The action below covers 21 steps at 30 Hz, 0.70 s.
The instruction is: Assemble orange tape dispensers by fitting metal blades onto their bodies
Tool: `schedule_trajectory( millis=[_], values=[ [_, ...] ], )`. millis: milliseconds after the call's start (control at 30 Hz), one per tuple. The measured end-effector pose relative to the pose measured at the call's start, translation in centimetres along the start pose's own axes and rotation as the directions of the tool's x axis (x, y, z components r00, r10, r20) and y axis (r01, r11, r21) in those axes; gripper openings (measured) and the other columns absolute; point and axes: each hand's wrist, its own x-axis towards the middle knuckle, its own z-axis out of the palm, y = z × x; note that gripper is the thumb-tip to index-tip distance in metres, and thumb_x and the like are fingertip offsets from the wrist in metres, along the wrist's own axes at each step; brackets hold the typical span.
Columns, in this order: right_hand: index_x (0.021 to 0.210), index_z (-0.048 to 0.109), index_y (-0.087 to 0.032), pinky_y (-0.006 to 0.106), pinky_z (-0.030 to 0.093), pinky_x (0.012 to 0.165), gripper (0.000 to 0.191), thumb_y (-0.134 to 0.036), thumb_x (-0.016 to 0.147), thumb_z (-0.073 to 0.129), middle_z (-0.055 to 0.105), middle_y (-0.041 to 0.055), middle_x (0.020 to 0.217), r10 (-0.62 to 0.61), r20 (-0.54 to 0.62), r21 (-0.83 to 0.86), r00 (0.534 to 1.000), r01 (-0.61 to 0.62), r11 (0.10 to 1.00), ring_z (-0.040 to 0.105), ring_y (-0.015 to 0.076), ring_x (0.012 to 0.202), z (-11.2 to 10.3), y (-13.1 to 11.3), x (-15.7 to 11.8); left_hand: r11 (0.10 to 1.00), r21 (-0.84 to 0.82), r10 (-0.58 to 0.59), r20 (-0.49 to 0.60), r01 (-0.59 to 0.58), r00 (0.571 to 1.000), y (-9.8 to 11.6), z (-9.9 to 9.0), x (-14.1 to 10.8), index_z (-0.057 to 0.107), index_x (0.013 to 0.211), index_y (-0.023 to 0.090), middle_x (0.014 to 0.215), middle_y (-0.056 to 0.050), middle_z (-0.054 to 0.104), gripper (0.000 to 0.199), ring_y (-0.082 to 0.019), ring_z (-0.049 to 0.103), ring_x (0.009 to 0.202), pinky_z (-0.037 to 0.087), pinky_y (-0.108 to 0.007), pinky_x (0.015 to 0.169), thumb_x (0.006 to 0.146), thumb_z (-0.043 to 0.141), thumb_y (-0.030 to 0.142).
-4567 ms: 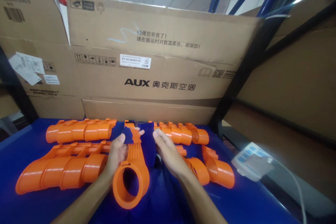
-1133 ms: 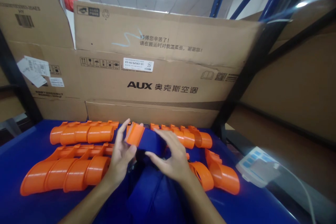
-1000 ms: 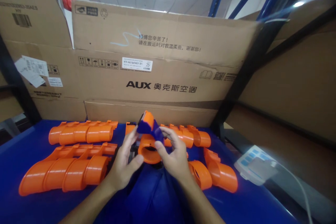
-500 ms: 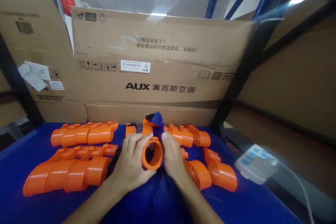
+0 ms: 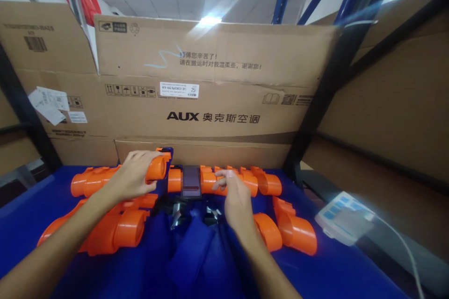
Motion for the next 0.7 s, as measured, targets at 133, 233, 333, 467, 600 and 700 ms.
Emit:
schedule_trajectory(
  millis=[133, 233, 333, 467, 600, 700],
  values=[
    [0.099, 0.070, -0.020, 0.037, 0.046, 0.081, 0.054, -0.056, 0.107, 0.032, 0.073, 0.0040, 0.077, 0.006, -0.001, 0.009, 1.000, -0.006, 1.000, 0.066, 0.0228, 0.077, 0.0, 0.2, 0.0, 0.999, 0.041, -0.014, 0.088, 0.011, 0.996, -1.2, 0.9, 0.2, 0.056, 0.140, 0.025, 0.138, -0.013, 0.065, 0.071, -0.039, 0.057, 0.126, 0.036, -0.050, 0.107, 0.070, 0.071, 0.026],
    [0.098, 0.069, -0.020, 0.035, 0.046, 0.080, 0.052, -0.055, 0.107, 0.032, 0.072, 0.0029, 0.074, -0.003, 0.011, 0.013, 1.000, 0.003, 1.000, 0.066, 0.0220, 0.077, 0.0, 0.1, 0.0, 0.998, 0.064, -0.017, 0.126, 0.009, 0.992, -1.4, 1.9, 0.1, 0.054, 0.140, 0.022, 0.139, -0.016, 0.064, 0.071, -0.039, 0.057, 0.126, 0.037, -0.049, 0.106, 0.071, 0.071, 0.028],
    [0.095, 0.069, -0.020, 0.034, 0.046, 0.080, 0.051, -0.055, 0.107, 0.034, 0.071, 0.0023, 0.074, -0.014, 0.024, 0.016, 1.000, 0.014, 1.000, 0.066, 0.0211, 0.077, 0.0, 0.1, -0.1, 0.997, 0.071, -0.022, 0.181, 0.010, 0.983, -1.7, 2.7, -0.1, 0.050, 0.143, 0.021, 0.141, -0.015, 0.063, 0.075, -0.038, 0.058, 0.125, 0.036, -0.049, 0.107, 0.071, 0.069, 0.027],
    [0.086, 0.068, -0.020, 0.033, 0.047, 0.080, 0.053, -0.055, 0.107, 0.034, 0.071, 0.0037, 0.078, -0.027, 0.026, 0.012, 0.999, 0.027, 1.000, 0.066, 0.0208, 0.079, 0.1, 0.1, -0.2, 0.997, 0.071, -0.055, 0.270, 0.037, 0.961, -2.2, 3.4, -0.3, 0.046, 0.145, 0.022, 0.141, -0.013, 0.062, 0.077, -0.036, 0.057, 0.127, 0.036, -0.048, 0.110, 0.072, 0.070, 0.029],
    [0.082, 0.067, -0.020, 0.035, 0.048, 0.082, 0.055, -0.057, 0.106, 0.034, 0.073, 0.0049, 0.076, -0.024, 0.040, -0.001, 0.999, 0.024, 1.000, 0.068, 0.0225, 0.080, 0.1, 0.0, -0.2, 0.998, 0.056, -0.046, 0.335, 0.029, 0.941, -2.5, 3.6, -0.4, 0.044, 0.147, 0.025, 0.143, -0.011, 0.061, 0.076, -0.035, 0.057, 0.129, 0.036, -0.048, 0.111, 0.075, 0.070, 0.031],
    [0.080, 0.067, -0.021, 0.036, 0.049, 0.083, 0.057, -0.058, 0.106, 0.033, 0.075, 0.0066, 0.080, -0.011, 0.042, 0.002, 0.999, 0.011, 1.000, 0.070, 0.0242, 0.084, 0.1, 0.1, -0.1, 0.998, 0.052, -0.060, 0.359, 0.044, 0.931, -2.7, 3.9, -0.6, 0.041, 0.150, 0.025, 0.148, -0.012, 0.057, 0.079, -0.035, 0.054, 0.134, 0.036, -0.049, 0.112, 0.077, 0.070, 0.033]
  ],
)
